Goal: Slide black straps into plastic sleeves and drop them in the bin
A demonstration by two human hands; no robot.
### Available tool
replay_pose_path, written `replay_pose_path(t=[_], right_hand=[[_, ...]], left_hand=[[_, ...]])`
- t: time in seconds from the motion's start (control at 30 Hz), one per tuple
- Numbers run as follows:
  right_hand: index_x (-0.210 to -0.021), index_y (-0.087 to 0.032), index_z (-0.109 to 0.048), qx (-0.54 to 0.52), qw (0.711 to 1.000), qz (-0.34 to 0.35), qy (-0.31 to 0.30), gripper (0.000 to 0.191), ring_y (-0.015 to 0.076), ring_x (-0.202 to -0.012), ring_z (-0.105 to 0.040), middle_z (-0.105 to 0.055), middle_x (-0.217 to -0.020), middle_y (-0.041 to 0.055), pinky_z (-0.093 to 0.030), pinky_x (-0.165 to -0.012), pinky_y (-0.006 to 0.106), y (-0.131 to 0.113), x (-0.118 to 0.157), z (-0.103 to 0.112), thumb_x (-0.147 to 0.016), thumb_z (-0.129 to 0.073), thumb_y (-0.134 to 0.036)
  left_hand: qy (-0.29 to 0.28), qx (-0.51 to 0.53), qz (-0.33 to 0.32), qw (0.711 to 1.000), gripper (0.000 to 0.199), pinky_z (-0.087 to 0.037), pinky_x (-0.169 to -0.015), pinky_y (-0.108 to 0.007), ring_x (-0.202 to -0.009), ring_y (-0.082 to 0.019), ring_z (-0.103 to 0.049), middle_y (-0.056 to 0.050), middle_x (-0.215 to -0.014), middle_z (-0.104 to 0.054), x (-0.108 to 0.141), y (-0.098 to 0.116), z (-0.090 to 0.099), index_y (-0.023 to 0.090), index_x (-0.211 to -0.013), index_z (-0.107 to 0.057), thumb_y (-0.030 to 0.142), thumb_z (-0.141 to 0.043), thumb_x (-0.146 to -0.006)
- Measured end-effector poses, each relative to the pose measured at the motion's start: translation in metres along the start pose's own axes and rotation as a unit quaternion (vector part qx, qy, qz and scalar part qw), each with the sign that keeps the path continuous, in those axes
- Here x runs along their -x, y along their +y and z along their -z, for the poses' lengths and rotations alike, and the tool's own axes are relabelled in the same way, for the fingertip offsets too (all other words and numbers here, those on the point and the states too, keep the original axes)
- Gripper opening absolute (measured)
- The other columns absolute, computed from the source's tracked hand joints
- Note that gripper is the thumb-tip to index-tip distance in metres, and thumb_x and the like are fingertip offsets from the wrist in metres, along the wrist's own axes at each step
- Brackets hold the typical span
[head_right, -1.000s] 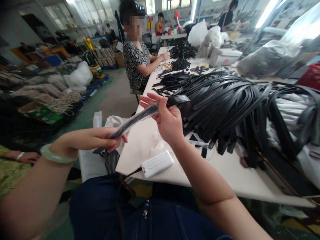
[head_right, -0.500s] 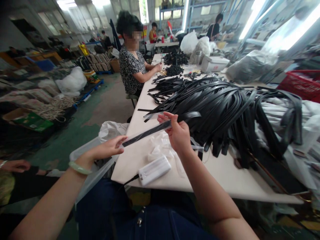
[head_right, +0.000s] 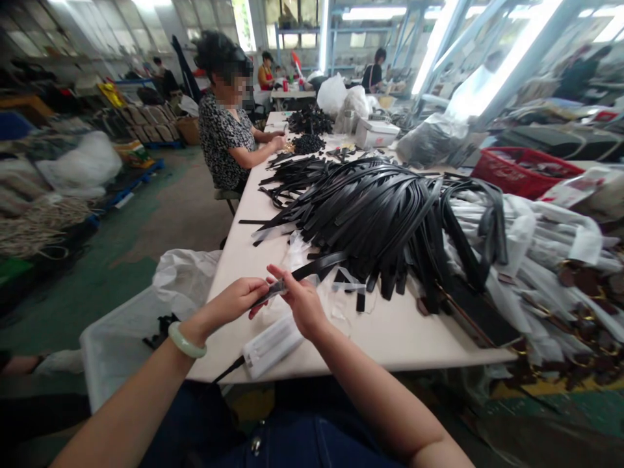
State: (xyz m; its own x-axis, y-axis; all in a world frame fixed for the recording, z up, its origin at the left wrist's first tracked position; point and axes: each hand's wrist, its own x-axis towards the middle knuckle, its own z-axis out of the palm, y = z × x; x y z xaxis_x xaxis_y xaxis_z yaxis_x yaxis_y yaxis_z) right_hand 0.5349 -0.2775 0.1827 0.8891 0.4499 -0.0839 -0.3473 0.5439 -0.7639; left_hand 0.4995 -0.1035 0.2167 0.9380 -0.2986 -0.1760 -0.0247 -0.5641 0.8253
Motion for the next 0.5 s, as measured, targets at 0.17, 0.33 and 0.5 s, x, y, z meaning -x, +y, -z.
replay_pose_path(t=[0.17,0.33,0.5], right_hand=[[-0.104,-0.02,-0.074,-0.025,0.997,0.054,0.052,0.042,0.0257,-0.113,-0.066,-0.072,-0.117,0.0095,-0.043,-0.106,0.042,-0.009,-0.011,0.005,-0.085,-0.063,-0.056],[-0.103,-0.015,-0.072,-0.027,0.998,0.022,0.046,0.053,0.0255,-0.102,-0.07,-0.075,-0.107,0.0133,-0.052,-0.093,0.04,0.021,-0.004,-0.018,-0.088,-0.055,-0.063],[-0.09,-0.014,-0.074,-0.069,0.995,-0.027,0.064,0.055,0.0269,-0.102,-0.069,-0.075,-0.104,0.0148,-0.053,-0.091,0.038,0.031,0.001,-0.026,-0.084,-0.058,-0.066]], left_hand=[[0.058,-0.074,0.01,0.995,0.046,-0.035,-0.059,-0.027,-0.063,-0.017,-0.051,0.0,-0.065,-0.055,0.015,-0.004,0.009,0.019,-0.071,-0.054,0.057,-0.042,-0.093],[0.117,-0.233,-0.005,0.965,0.046,-0.039,-0.072,-0.032,-0.086,-0.026,-0.061,-0.008,-0.091,-0.066,0.012,0.014,-0.001,0.019,-0.093,-0.059,0.06,-0.038,-0.095],[0.113,-0.295,0.013,0.949,0.04,-0.042,-0.078,-0.034,-0.098,-0.028,-0.063,-0.012,-0.105,-0.068,0.01,0.031,-0.013,0.019,-0.107,-0.059,0.051,-0.037,-0.099]])
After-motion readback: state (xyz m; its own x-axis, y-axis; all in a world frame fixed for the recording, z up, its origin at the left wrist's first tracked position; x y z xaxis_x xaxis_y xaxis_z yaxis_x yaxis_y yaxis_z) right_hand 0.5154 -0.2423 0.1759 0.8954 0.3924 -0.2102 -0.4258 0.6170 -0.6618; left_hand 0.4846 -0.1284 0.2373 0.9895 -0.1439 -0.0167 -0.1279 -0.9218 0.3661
